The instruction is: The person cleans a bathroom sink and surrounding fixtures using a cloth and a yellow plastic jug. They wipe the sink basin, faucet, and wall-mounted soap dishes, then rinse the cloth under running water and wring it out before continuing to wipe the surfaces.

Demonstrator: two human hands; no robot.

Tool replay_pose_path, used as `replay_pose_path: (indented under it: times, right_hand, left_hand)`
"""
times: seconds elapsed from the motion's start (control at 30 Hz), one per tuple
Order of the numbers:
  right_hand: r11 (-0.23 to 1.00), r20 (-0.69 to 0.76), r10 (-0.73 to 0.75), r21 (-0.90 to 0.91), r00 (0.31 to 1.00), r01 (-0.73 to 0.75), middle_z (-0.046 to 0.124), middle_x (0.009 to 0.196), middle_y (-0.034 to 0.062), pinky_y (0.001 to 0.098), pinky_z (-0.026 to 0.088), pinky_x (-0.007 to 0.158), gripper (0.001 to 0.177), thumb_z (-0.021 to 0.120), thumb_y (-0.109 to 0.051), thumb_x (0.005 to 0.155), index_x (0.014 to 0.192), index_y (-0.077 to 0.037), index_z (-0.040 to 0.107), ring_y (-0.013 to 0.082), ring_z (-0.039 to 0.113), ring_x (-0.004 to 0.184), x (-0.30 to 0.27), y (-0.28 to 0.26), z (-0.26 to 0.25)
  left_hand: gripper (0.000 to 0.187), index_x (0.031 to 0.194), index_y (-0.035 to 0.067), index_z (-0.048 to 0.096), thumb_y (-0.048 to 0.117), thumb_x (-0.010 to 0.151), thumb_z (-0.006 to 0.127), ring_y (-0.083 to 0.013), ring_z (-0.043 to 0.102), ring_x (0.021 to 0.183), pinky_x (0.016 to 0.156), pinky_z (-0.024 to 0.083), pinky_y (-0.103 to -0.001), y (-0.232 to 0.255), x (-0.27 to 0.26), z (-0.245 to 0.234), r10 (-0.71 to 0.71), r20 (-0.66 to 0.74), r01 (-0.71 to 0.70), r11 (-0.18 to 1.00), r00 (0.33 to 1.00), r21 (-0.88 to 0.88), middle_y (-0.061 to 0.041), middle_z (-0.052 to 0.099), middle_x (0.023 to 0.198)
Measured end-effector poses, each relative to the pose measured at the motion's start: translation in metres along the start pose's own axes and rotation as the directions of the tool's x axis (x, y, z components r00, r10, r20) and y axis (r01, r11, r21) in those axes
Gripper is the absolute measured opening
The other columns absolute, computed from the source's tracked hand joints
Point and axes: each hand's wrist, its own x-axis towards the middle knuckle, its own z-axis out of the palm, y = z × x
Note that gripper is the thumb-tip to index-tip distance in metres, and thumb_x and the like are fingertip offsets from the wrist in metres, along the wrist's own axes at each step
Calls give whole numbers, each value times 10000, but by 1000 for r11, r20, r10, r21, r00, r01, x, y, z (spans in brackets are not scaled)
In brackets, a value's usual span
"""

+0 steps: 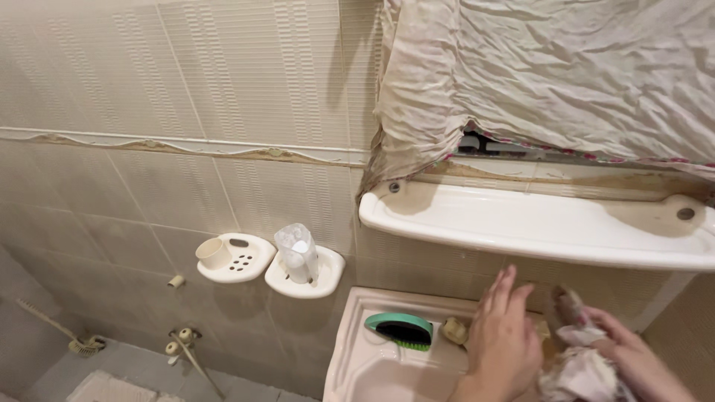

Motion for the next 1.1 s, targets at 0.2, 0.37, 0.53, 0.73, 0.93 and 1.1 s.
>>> replay_pose_path:
  times: [0.2, 0.37, 0.53, 0.73, 0.93, 1.1]
  right_hand:
    - [962, 121, -272, 63, 955, 266, 653, 1333, 133, 335, 487, 973, 615, 595, 77, 810, 1418, -11, 565, 227, 625, 1173, 23, 47, 48]
    - [976, 19, -151, 159, 988, 146, 678, 1283, 209, 396, 533, 878, 698, 548, 133, 786, 1461, -39, 576, 293, 651, 1094, 3, 29, 95]
    - [980, 176, -50, 197, 983, 15, 631, 1414, 226, 433, 527, 870, 627, 559, -42, 934, 1559, -72, 515, 306, 630, 1135, -20, 4, 111]
    - [930, 379, -42, 353, 924, -103, 425, 1682, -13, 410, 508, 989, 599, 451, -204, 941, 1487, 32, 518, 214, 532, 1370, -53, -29, 140]
    - [983, 317, -173, 0, 932, 183, 502, 1503, 115, 385, 503, 965, 672, 591, 20, 781, 1438, -118, 620, 291, 575, 1235, -67, -30, 193]
    - [953, 251, -212, -160, 945, 256, 527, 1393, 88, 347, 531, 963, 593, 781, -44, 759, 1338, -110, 674, 219, 579, 1247, -70, -27, 219]
  left_hand:
    - [508, 1402, 35, 570, 372, 1023, 553, -413, 500, 1378, 1137, 402, -513, -12, -36, -12, -281, 94, 290, 950, 955, -114, -231, 515, 1454]
    - [760, 1582, 86, 443, 566, 999, 530, -442, 460, 1398, 1127, 376, -539, -1, -39, -33, -285, 226, 325, 931, 931, -165, -265, 418, 1531]
    - [1023, 1686, 66, 237, 641, 917, 591, -458, 332, 1507, 1189, 325, -522, 10, -38, -49, -279, 330, 370, 892, 902, -257, -295, 290, 1653]
    - [1175, 1636, 43, 272, 511, 713, 829, -439, 445, 1430, 1157, 380, -473, 5, -40, -70, -460, 240, 486, 871, 855, -64, -276, 444, 1541]
    - [820, 1539, 133, 491, 233, 772, 763, -414, 606, 1266, 1069, 505, -449, -19, -60, -69, -503, 73, 498, 863, 861, 85, -230, 559, 1428]
    - [917, 1611, 151, 316, 137, 771, 683, -422, 562, 1304, 1074, 460, -476, -37, -68, -90, -557, 132, 557, 830, 820, 41, -219, 540, 1455]
